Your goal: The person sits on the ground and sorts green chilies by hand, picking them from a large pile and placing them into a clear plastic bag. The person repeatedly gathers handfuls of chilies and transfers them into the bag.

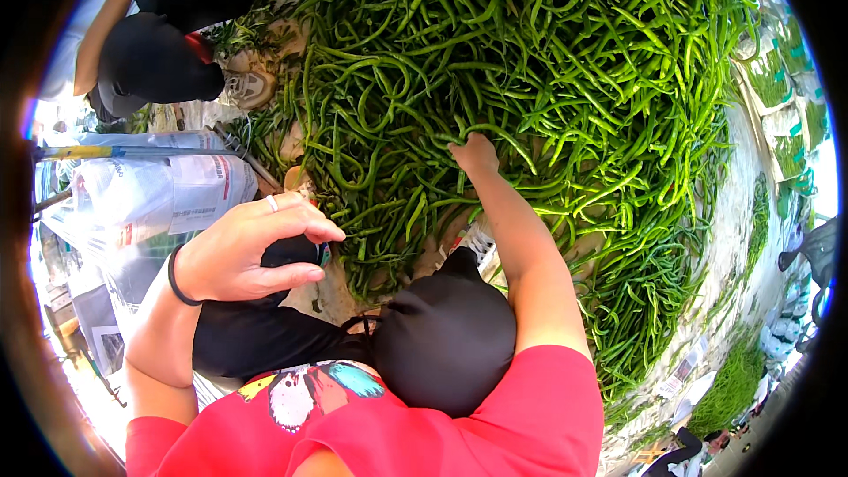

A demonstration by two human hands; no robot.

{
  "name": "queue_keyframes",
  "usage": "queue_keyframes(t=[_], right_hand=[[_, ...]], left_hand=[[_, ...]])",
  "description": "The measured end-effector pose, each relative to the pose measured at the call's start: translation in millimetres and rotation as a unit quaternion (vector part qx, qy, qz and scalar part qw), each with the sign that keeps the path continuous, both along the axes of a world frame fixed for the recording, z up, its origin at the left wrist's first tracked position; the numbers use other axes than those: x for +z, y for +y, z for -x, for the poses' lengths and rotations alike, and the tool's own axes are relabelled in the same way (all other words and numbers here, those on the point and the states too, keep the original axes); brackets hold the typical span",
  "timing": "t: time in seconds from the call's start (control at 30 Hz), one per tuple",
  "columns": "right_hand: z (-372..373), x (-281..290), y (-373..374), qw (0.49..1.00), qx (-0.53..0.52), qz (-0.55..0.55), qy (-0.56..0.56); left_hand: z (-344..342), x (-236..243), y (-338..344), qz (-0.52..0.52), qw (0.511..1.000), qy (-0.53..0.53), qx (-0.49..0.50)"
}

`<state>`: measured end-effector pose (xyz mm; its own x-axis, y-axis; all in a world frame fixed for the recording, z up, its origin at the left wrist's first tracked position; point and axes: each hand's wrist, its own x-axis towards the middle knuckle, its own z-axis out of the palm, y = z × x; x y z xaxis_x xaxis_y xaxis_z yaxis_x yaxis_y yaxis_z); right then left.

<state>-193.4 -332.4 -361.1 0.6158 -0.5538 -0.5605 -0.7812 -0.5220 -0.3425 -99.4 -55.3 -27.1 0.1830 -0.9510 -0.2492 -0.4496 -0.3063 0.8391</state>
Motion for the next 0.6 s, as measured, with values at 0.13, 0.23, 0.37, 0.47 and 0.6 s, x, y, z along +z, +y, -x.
queue_keyframes(t=[0.13,0.23,0.37,0.47,0.6], right_hand=[[15,28,-9,0.956,-0.163,-0.173,-0.172],[43,85,-26,0.824,-0.307,-0.377,-0.291],[83,152,-40,0.855,-0.225,-0.368,-0.288],[101,205,-31,0.869,-0.189,-0.355,-0.288],[105,242,-11,0.883,-0.090,-0.308,-0.343]], left_hand=[[0,-4,5,-0.001,1.000,-0.003,0.012],[0,-4,2,0.027,0.999,-0.019,0.025],[3,-7,-11,0.065,0.996,-0.031,0.062],[9,-13,-29,0.066,0.992,0.022,0.110],[22,-46,-54,0.040,0.978,0.164,0.123]])
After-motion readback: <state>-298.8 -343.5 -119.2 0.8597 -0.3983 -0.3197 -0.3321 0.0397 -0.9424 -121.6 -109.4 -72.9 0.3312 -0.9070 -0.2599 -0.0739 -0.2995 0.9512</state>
